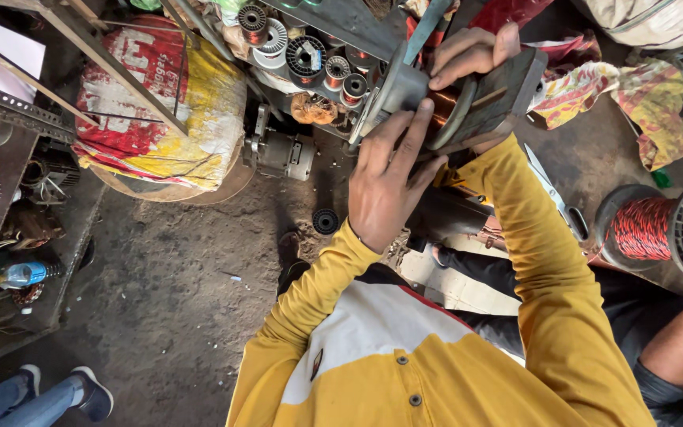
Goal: The person operates a manual winding machine to wrap copper wire around a motor stator. They repeatedly crank a handle to rotate the stator and use their hands to guide the wire into the slots. The person also uses a metal tie to secure the wire and a tool to adjust the winding mechanism.
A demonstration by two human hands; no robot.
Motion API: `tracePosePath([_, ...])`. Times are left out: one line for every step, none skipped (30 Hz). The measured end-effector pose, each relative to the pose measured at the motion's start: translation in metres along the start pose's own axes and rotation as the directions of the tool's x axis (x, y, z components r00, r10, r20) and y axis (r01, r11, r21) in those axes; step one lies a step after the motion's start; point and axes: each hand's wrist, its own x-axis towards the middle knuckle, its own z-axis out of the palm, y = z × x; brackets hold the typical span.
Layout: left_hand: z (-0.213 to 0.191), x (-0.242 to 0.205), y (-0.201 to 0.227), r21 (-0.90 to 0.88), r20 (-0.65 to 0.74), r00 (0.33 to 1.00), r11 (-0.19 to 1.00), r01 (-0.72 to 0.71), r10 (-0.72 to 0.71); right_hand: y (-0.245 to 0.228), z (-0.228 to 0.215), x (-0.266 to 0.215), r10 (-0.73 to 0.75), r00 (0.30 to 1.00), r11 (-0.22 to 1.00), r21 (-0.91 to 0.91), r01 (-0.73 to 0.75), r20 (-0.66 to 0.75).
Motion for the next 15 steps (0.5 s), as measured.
tracePosePath([0.0, 0.0, 0.0, -0.007, 0.003, 1.0, 1.0, 0.006, -0.006, 0.003, -0.002, -0.001, -0.03, 1.0, 0.999, -0.016, 0.03, -0.003])
tracePosePath([0.001, 0.001, 0.0, -0.015, 0.006, 1.0, 1.0, 0.012, -0.012, 0.005, -0.003, -0.002, -0.06, 0.998, 0.998, -0.031, 0.06, -0.006])
tracePosePath([0.001, 0.0, 0.001, -0.021, 0.01, 1.0, 1.0, 0.019, -0.019, 0.007, -0.003, -0.003, -0.089, 0.996, 0.995, -0.044, 0.088, -0.009])
tracePosePath([0.001, 0.0, 0.001, -0.038, -0.009, 1.0, 0.999, 0.027, -0.027, 0.009, -0.004, -0.003, -0.082, 0.997, 0.996, -0.031, 0.081, -0.007])
tracePosePath([0.003, -0.001, 0.002, -0.055, -0.031, 0.999, 0.998, 0.034, -0.036, 0.01, -0.005, -0.002, -0.076, 0.997, 0.997, -0.015, 0.075, -0.002])
tracePosePath([0.005, -0.001, 0.002, -0.072, -0.053, 0.998, 0.997, 0.041, -0.044, 0.011, -0.005, -0.001, -0.069, 0.998, 0.998, 0.002, 0.069, 0.003])
tracePosePath([0.006, -0.002, 0.001, -0.067, -0.043, 0.998, 0.997, 0.046, -0.049, 0.012, -0.006, -0.002, -0.052, 0.999, 0.998, -0.024, 0.052, 0.003])
tracePosePath([0.008, -0.002, -0.001, -0.062, -0.033, 0.998, 0.997, 0.05, -0.053, 0.012, -0.006, -0.003, -0.035, 0.999, 0.998, -0.049, 0.035, 0.004])
tracePosePath([0.01, -0.004, -0.002, -0.061, -0.017, 0.998, 0.997, 0.056, -0.058, 0.01, -0.007, -0.007, -0.013, 1.0, 0.997, -0.077, 0.013, 0.0])
tracePosePath([0.012, -0.007, -0.004, -0.051, -0.006, 0.999, 0.997, 0.051, -0.051, 0.008, -0.009, -0.009, -0.013, 1.0, 0.994, -0.111, 0.013, 0.005])
tracePosePath([0.014, -0.007, -0.005, -0.04, -0.001, 0.999, 0.998, 0.041, -0.042, 0.008, -0.011, -0.008, -0.019, 1.0, 0.99, -0.143, 0.021, 0.013])
tracePosePath([0.015, -0.007, -0.007, -0.029, 0.003, 0.999, 0.999, 0.032, -0.032, 0.007, -0.013, -0.007, -0.025, 0.999, 0.984, -0.174, 0.028, 0.022])
tracePosePath([0.017, -0.006, -0.01, -0.043, -0.025, 1.0, 0.999, 0.014, -0.015, 0.008, -0.014, -0.003, -0.036, 0.999, 0.978, -0.203, 0.042, 0.032])
tracePosePath([0.019, -0.004, -0.013, -0.058, -0.054, 0.999, 0.998, -0.005, 0.002, 0.01, -0.014, 0.002, -0.047, 0.998, 0.971, -0.232, 0.056, 0.043])
tracePosePath([0.021, -0.007, -0.014, -0.077, -0.075, 0.997, 0.997, -0.014, 0.008, 0.007, -0.014, 0.001, -0.045, 0.998, 0.963, -0.262, 0.057, 0.053])
